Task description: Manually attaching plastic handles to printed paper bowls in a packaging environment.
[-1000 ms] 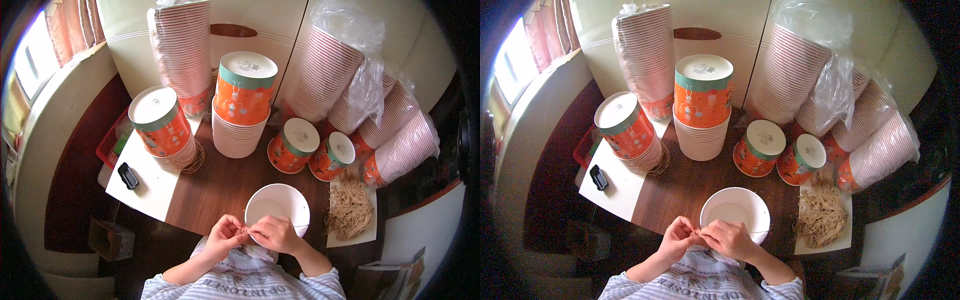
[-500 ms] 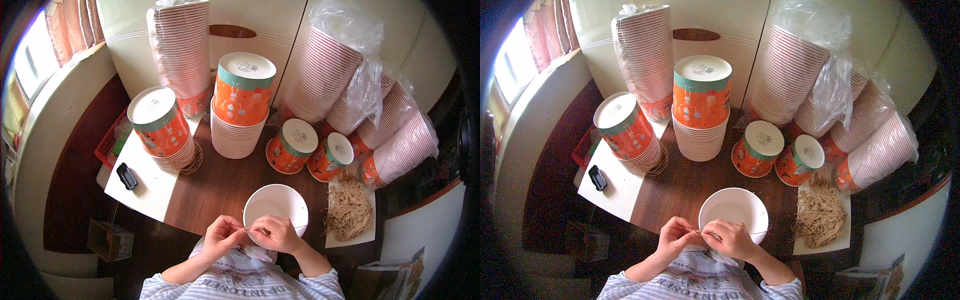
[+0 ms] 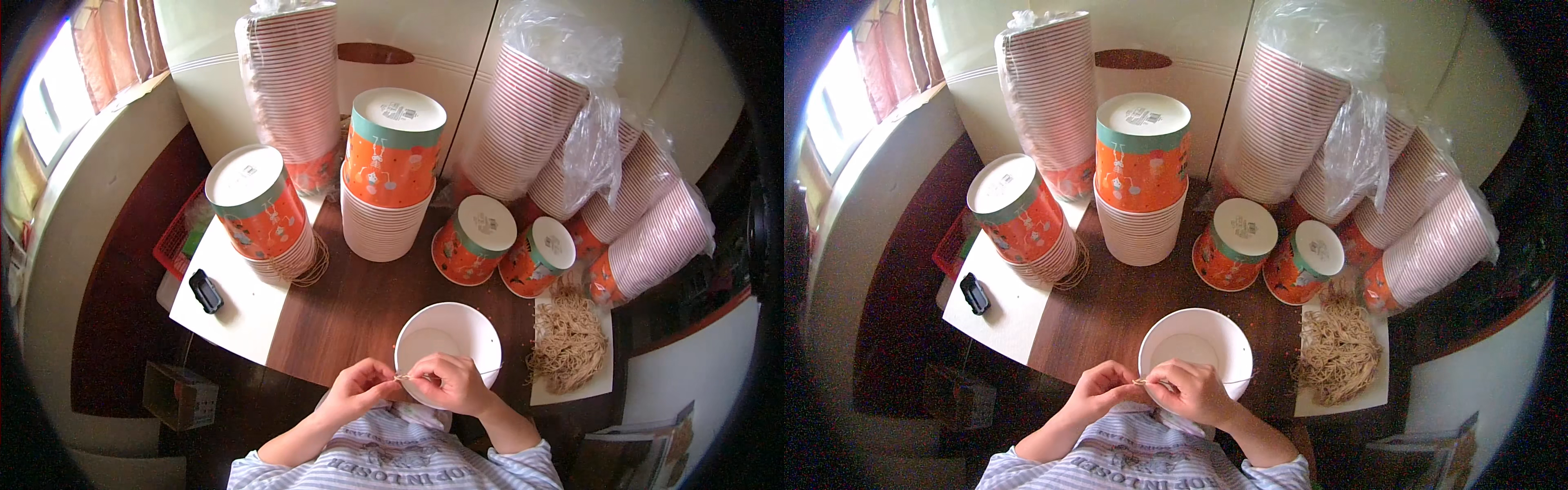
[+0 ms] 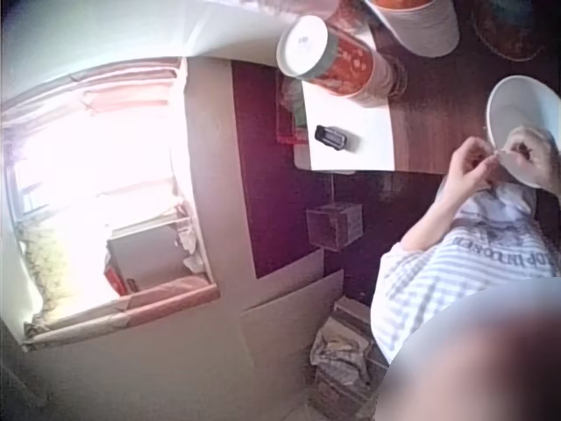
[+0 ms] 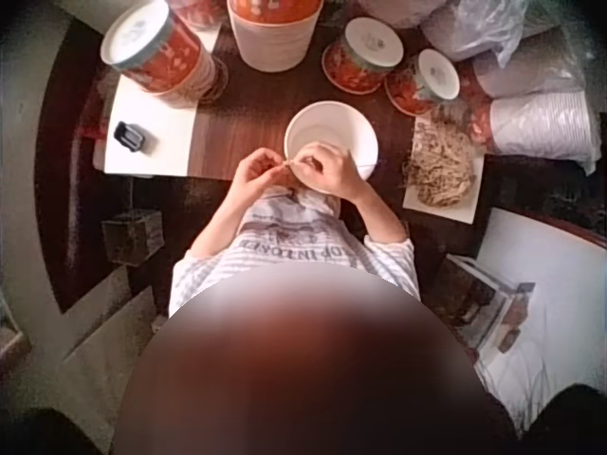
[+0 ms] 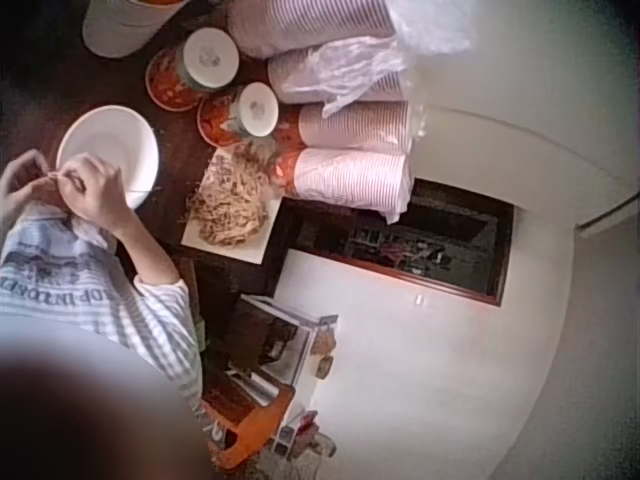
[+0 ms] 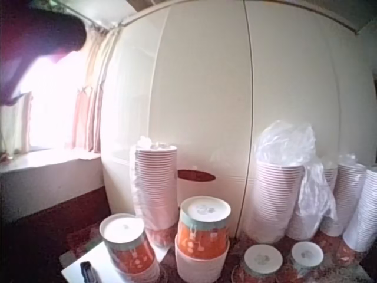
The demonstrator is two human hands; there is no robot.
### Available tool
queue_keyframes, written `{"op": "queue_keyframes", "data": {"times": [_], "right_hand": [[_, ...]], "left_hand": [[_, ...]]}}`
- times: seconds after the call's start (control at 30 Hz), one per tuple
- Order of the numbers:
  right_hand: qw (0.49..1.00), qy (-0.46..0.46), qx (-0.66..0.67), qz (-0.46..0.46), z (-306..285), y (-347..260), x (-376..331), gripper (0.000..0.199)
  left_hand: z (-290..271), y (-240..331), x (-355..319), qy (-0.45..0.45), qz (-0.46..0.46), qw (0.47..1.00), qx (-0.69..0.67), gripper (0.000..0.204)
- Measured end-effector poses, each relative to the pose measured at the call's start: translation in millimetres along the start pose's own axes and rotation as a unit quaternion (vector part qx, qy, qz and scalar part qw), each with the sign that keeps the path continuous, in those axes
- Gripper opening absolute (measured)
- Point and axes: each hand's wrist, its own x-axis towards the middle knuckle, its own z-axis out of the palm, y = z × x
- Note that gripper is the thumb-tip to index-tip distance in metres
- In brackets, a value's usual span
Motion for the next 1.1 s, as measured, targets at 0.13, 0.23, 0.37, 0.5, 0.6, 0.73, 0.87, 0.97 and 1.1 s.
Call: {"op": "queue_keyframes", "data": {"times": [0.13,0.23,0.37,0.5,0.6,0.73,0.87,0.97,1.1], "right_hand": [[0.999,-0.001,-0.023,-0.022,0,-1,-1,0.01],[0.996,0.021,-0.033,-0.078,2,3,0,0.012],[0.998,0.023,-0.029,-0.052,2,0,0,0.012],[0.999,0.023,-0.031,-0.038,3,3,-1,0.012],[0.999,0.017,-0.034,-0.032,4,3,-1,0.012],[0.998,0.014,-0.049,-0.029,6,5,-2,0.012],[0.998,0.018,-0.05,-0.025,7,4,-3,0.013],[0.998,0.011,-0.053,-0.02,8,4,-3,0.012],[0.998,0.002,-0.058,-0.012,8,4,-4,0.011]], "left_hand": [[6,2,0,-0.015,-0.051,0.999,0.01,0.011],[8,2,0,-0.01,-0.036,0.999,-0.003,0.011],[15,5,0,0.048,0.071,0.986,0.145,0.009],[16,6,2,0.083,0.151,0.938,0.3,0.006],[17,9,2,0.087,0.198,0.908,0.36,0.01],[19,12,4,0.087,0.248,0.881,0.394,0.015],[17,14,4,0.093,0.292,0.838,0.451,0.018],[15,12,4,0.106,0.308,0.82,0.472,0.019],[16,15,5,0.138,0.336,0.823,0.438,0.02]]}}
